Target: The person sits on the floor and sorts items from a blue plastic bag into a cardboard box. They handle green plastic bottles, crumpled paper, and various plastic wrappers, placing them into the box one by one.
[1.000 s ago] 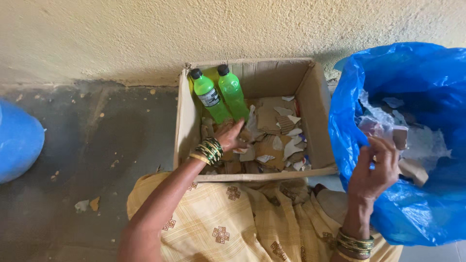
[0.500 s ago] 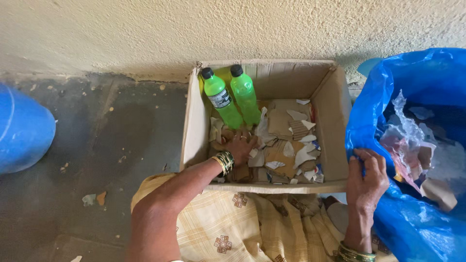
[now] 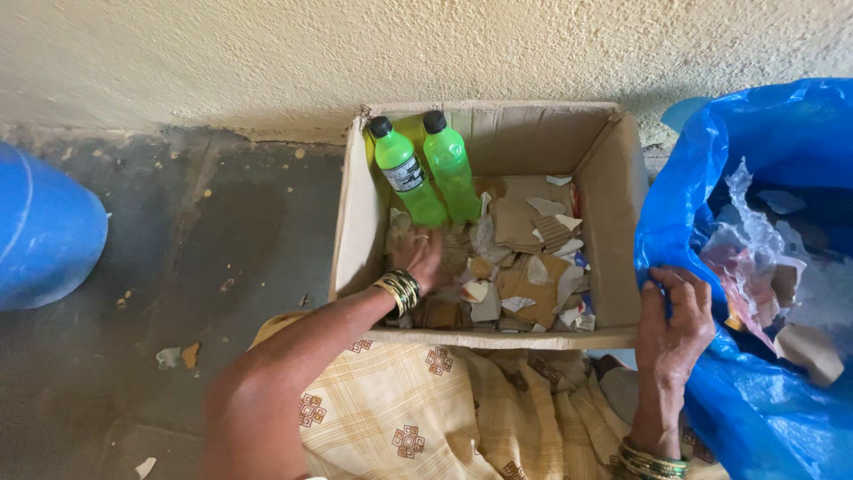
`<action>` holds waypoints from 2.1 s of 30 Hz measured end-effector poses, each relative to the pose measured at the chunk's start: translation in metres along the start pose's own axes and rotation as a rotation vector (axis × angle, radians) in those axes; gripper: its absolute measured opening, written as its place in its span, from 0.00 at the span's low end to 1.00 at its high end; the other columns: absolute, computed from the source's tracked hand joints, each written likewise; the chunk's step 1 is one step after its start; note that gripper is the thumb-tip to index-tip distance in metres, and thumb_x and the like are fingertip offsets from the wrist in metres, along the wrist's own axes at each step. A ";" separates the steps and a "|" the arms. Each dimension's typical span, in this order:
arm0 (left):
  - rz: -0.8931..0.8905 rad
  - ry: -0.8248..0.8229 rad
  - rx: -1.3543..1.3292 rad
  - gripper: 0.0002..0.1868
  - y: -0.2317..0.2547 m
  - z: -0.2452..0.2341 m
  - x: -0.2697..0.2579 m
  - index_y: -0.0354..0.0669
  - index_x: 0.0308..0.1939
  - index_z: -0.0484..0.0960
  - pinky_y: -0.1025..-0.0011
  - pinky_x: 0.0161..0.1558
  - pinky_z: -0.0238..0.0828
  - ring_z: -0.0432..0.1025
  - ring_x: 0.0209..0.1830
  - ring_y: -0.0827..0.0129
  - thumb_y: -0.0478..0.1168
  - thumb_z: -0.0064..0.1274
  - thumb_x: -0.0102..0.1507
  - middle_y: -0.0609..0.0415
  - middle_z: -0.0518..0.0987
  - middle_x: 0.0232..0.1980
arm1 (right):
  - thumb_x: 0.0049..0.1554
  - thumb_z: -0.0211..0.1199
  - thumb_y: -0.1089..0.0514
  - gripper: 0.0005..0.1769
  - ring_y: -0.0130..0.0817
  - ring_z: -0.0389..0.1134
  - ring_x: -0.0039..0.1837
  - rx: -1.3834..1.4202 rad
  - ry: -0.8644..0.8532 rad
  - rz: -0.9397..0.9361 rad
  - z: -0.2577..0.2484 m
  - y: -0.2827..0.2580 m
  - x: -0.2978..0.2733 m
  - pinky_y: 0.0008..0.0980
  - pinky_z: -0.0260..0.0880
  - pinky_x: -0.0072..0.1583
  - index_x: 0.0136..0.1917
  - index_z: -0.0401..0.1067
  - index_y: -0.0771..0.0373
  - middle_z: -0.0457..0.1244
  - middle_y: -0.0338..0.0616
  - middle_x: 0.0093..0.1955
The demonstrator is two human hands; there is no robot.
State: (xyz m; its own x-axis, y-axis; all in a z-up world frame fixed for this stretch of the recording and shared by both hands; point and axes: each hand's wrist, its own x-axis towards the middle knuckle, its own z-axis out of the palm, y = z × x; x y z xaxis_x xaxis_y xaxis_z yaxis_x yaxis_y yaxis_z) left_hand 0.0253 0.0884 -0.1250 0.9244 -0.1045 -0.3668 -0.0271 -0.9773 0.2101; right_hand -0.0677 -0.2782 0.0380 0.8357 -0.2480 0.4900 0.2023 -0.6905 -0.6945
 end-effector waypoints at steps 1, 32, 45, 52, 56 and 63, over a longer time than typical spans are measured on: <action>-0.173 -0.014 0.118 0.48 -0.004 -0.006 -0.002 0.47 0.77 0.52 0.33 0.69 0.52 0.42 0.80 0.40 0.37 0.64 0.58 0.39 0.52 0.79 | 0.63 0.64 0.69 0.06 0.45 0.68 0.63 0.002 0.002 0.004 0.000 0.000 0.000 0.39 0.67 0.68 0.55 0.75 0.69 0.67 0.52 0.58; 0.206 0.059 -0.559 0.25 -0.026 0.056 0.032 0.45 0.58 0.79 0.58 0.63 0.72 0.77 0.59 0.51 0.53 0.60 0.62 0.42 0.81 0.59 | 0.60 0.63 0.70 0.10 0.46 0.68 0.61 0.037 0.035 0.030 0.004 -0.002 0.002 0.38 0.67 0.63 0.56 0.75 0.67 0.66 0.52 0.59; 0.578 -0.081 0.326 0.75 0.042 -0.009 -0.017 0.63 0.79 0.40 0.18 0.66 0.32 0.36 0.80 0.30 0.75 0.69 0.40 0.34 0.36 0.82 | 0.60 0.63 0.71 0.11 0.45 0.68 0.61 0.055 0.041 0.059 0.004 -0.009 0.006 0.37 0.67 0.62 0.56 0.75 0.68 0.66 0.52 0.59; 0.644 0.048 0.300 0.68 0.059 0.016 0.029 0.60 0.80 0.46 0.36 0.55 0.64 0.62 0.65 0.36 0.61 0.70 0.43 0.33 0.53 0.79 | 0.59 0.63 0.70 0.10 0.45 0.68 0.62 0.005 0.044 0.051 0.006 -0.008 0.004 0.39 0.67 0.64 0.55 0.75 0.68 0.66 0.51 0.58; 0.697 0.230 0.229 0.55 0.063 0.019 0.030 0.48 0.76 0.57 0.38 0.55 0.67 0.67 0.60 0.43 0.56 0.67 0.49 0.38 0.69 0.68 | 0.59 0.64 0.70 0.10 0.46 0.68 0.61 -0.017 0.046 0.048 0.007 -0.004 0.007 0.39 0.67 0.64 0.55 0.75 0.67 0.67 0.51 0.58; 0.707 0.231 0.383 0.38 0.075 0.013 0.020 0.37 0.63 0.69 0.52 0.40 0.75 0.73 0.55 0.48 0.48 0.63 0.52 0.41 0.77 0.57 | 0.59 0.63 0.69 0.10 0.46 0.68 0.60 -0.011 0.059 0.063 0.009 -0.004 0.006 0.39 0.68 0.62 0.55 0.76 0.67 0.66 0.52 0.57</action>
State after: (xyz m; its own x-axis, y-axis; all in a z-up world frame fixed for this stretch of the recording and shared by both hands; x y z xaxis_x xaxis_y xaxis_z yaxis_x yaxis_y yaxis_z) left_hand 0.0368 0.0105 -0.1281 0.6942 -0.7172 -0.0603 -0.7191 -0.6947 -0.0168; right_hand -0.0594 -0.2710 0.0388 0.8152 -0.3302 0.4758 0.1443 -0.6798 -0.7191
